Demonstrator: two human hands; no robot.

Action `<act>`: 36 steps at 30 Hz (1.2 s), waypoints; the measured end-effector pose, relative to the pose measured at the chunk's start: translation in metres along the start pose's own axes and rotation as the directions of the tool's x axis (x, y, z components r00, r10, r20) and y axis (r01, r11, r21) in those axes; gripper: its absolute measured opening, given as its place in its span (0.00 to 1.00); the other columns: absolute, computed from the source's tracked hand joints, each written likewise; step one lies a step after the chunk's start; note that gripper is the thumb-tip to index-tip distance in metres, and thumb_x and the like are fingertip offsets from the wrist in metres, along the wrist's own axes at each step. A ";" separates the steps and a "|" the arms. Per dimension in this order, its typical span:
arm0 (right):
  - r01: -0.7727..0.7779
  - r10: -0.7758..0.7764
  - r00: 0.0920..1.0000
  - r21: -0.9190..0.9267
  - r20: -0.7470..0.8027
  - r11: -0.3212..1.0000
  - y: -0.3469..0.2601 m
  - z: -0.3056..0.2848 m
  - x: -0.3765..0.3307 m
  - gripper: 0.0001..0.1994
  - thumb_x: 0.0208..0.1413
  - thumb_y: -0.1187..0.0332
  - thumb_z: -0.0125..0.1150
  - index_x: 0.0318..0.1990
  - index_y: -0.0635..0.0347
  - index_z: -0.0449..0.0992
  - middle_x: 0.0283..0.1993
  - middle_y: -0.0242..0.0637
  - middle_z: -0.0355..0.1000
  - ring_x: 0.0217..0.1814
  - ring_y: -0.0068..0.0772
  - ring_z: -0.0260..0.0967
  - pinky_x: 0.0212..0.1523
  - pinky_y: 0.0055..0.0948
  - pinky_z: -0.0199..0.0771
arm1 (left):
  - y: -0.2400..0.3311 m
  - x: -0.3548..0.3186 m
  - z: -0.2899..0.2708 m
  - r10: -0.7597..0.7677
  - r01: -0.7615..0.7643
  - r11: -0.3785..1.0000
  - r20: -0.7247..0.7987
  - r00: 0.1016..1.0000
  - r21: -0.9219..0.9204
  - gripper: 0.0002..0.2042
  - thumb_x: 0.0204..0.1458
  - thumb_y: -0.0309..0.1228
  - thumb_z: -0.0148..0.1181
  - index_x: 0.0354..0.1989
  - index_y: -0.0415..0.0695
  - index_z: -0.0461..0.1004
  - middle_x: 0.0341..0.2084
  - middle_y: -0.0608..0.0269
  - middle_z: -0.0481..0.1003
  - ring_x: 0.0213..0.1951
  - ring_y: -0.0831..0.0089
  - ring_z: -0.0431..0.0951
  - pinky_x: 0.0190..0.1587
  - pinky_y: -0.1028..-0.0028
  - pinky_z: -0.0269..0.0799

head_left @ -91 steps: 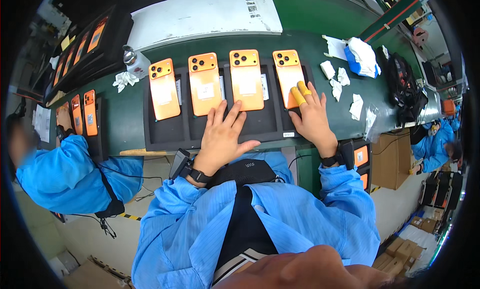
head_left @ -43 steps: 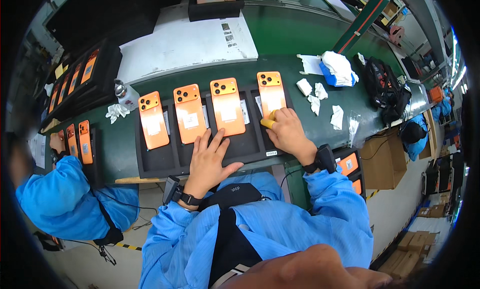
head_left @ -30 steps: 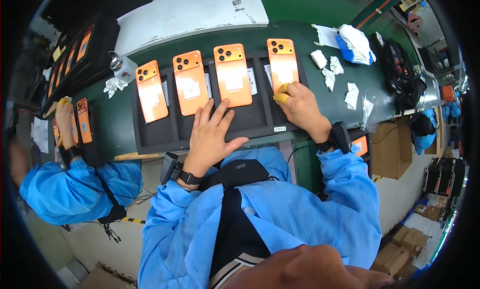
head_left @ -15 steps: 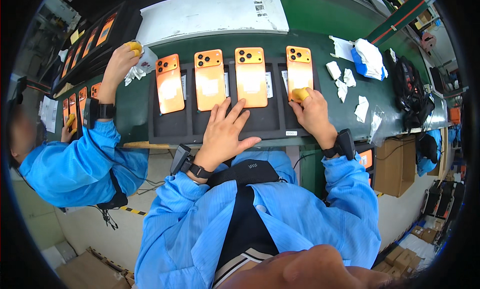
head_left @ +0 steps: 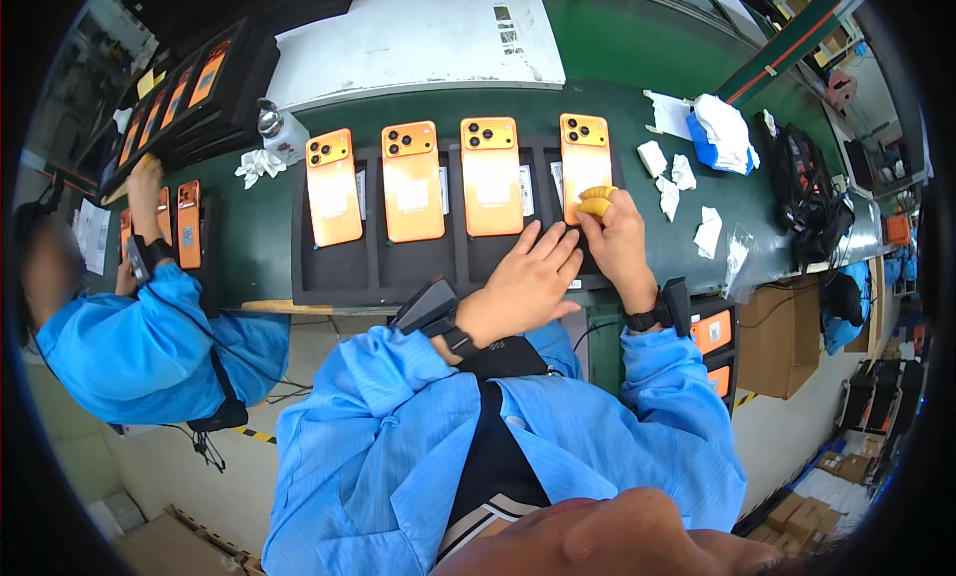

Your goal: Cleaning and inspecting orange smartphone components on a factory assembly line.

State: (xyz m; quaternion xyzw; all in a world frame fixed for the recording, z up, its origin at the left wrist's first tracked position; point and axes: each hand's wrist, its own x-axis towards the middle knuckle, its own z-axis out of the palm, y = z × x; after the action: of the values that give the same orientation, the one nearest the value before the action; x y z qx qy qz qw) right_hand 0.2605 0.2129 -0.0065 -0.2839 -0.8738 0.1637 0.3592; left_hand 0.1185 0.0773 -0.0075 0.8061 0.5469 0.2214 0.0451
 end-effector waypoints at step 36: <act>0.199 -0.222 0.967 0.174 0.122 0.964 -0.076 0.003 0.017 0.25 0.52 0.68 0.68 0.59 0.59 0.73 0.59 0.49 0.71 0.63 0.61 0.65 0.61 0.53 0.67 | -0.055 -0.042 -0.043 -0.747 0.021 -0.056 0.056 0.662 -0.998 0.22 0.71 0.41 0.45 0.63 0.37 0.65 0.45 0.48 0.80 0.45 0.66 0.82 0.51 0.68 0.77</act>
State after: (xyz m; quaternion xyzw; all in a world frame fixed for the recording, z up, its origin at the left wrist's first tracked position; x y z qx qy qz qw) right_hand 0.2194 0.1635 0.0374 -0.1472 -0.9062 0.2138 0.3337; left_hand 0.0411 0.0538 0.0004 0.2499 0.4568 0.7082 0.4768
